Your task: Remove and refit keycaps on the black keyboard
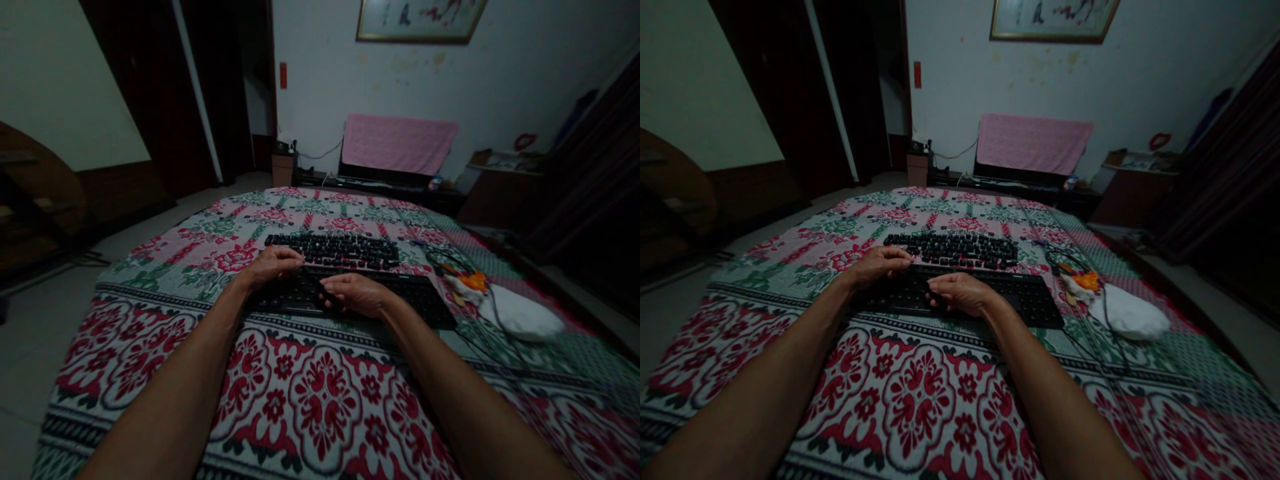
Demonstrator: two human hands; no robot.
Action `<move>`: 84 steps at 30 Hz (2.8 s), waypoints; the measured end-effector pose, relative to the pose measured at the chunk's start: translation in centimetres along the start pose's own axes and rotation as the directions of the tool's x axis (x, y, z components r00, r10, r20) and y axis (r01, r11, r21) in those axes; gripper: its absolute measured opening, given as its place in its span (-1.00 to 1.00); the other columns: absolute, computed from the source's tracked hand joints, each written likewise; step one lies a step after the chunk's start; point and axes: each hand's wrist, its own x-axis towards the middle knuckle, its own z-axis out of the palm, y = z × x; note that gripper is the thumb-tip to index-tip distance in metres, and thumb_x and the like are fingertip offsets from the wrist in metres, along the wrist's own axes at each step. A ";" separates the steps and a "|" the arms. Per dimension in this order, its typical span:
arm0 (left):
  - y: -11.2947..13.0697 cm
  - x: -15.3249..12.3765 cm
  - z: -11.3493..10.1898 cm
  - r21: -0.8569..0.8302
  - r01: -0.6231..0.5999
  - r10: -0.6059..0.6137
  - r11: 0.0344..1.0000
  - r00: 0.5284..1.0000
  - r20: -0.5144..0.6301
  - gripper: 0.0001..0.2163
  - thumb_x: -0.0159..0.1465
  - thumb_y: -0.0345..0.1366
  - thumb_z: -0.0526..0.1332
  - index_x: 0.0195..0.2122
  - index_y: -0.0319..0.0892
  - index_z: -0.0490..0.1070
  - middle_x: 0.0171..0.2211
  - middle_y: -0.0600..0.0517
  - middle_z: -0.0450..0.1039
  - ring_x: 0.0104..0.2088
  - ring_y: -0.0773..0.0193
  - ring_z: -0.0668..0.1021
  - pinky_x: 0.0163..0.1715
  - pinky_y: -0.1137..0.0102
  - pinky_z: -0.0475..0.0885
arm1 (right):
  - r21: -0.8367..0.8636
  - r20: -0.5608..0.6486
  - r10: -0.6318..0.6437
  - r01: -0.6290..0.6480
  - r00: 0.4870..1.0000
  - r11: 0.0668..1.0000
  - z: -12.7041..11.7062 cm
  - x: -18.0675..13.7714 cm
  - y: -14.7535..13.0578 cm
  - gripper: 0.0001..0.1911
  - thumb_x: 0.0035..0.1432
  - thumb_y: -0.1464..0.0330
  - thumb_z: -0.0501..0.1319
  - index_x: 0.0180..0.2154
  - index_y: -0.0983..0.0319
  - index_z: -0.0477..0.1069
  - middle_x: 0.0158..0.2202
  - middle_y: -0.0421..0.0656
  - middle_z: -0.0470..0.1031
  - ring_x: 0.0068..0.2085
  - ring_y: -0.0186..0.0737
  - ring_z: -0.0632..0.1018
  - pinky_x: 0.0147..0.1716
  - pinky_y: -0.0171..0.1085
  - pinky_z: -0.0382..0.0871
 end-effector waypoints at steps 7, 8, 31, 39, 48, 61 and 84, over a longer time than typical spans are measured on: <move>-1.7 0.7 -0.7 0.428 -0.155 0.257 0.890 0.948 -0.191 -0.76 0.02 -0.20 0.16 -0.40 -0.24 0.50 -0.42 0.00 0.49 -0.39 0.29 0.47 -0.36 0.43 0.32 | -0.193 -0.105 -0.034 0.013 0.994 0.981 0.3 -0.6 -0.6 -0.69 -0.11 0.31 0.28 -0.25 0.25 0.45 -0.41 -0.18 0.49 -0.52 -0.46 0.40 -0.64 -0.48 0.14; -1.8 0.7 -0.7 0.475 -0.146 0.262 0.868 0.946 -0.189 -0.76 0.02 -0.21 0.16 -0.39 -0.23 0.51 -0.41 0.00 0.49 -0.40 0.29 0.47 -0.37 0.43 0.32 | -0.256 -0.118 -0.051 0.020 0.992 0.967 0.5 -0.7 -0.8 -0.69 -0.13 0.32 0.29 -0.25 0.25 0.46 -0.43 -0.19 0.49 -0.53 -0.47 0.38 -0.62 -0.48 0.15; -2.3 0.7 -0.9 0.460 -0.175 0.276 0.870 0.947 -0.162 -0.81 0.03 -0.24 0.16 -0.40 -0.18 0.51 -0.42 0.06 0.52 -0.41 0.33 0.50 -0.39 0.50 0.35 | -0.779 0.093 -0.401 0.318 0.911 0.541 1.3 0.4 0.5 -0.76 -0.05 0.31 0.22 -0.28 0.23 0.50 -0.30 -0.14 0.49 -0.30 -0.28 0.48 -0.30 -0.34 0.33; -2.0 0.5 -0.9 0.530 -0.165 0.276 0.832 0.952 -0.136 -0.80 0.04 -0.25 0.16 -0.37 -0.17 0.51 -0.42 0.07 0.51 -0.42 0.34 0.48 -0.37 0.48 0.34 | -0.813 0.102 -0.433 0.327 0.895 0.483 1.5 0.5 0.7 -0.78 -0.04 0.31 0.22 -0.29 0.22 0.51 -0.31 -0.13 0.47 -0.30 -0.28 0.47 -0.31 -0.33 0.31; -2.8 1.0 -1.1 0.784 -0.134 0.263 0.606 0.964 -0.039 -0.79 0.05 -0.24 0.13 -0.33 -0.06 0.52 -0.35 0.03 0.42 -0.23 0.21 0.42 -0.20 0.40 0.27 | -0.815 0.097 -0.430 0.320 0.898 0.483 1.6 0.5 0.6 -0.79 -0.04 0.32 0.21 -0.30 0.21 0.51 -0.30 -0.13 0.48 -0.28 -0.26 0.47 -0.27 -0.32 0.31; -1.7 0.6 -0.7 0.690 -0.177 0.277 0.702 0.960 -0.035 -0.79 0.03 -0.23 0.16 -0.33 -0.10 0.51 -0.36 0.05 0.45 -0.29 0.26 0.44 -0.26 0.44 0.28 | -0.833 0.119 -0.467 0.344 0.876 0.434 1.7 0.4 0.8 -0.83 -0.05 0.35 0.22 -0.34 0.21 0.51 -0.34 -0.15 0.48 -0.31 -0.30 0.46 -0.31 -0.34 0.31; 1.9 -4.1 1.0 0.547 -0.214 0.049 0.809 0.952 0.301 -0.77 -0.04 -0.28 0.20 -0.33 -0.11 0.53 -0.44 0.07 0.43 -0.43 0.35 0.44 -0.46 0.55 0.26 | -0.861 0.115 -0.488 0.332 0.865 0.386 1.6 -0.4 0.7 -0.77 -0.05 0.38 0.19 -0.27 0.20 0.49 -0.34 -0.17 0.48 -0.34 -0.33 0.46 -0.34 -0.37 0.29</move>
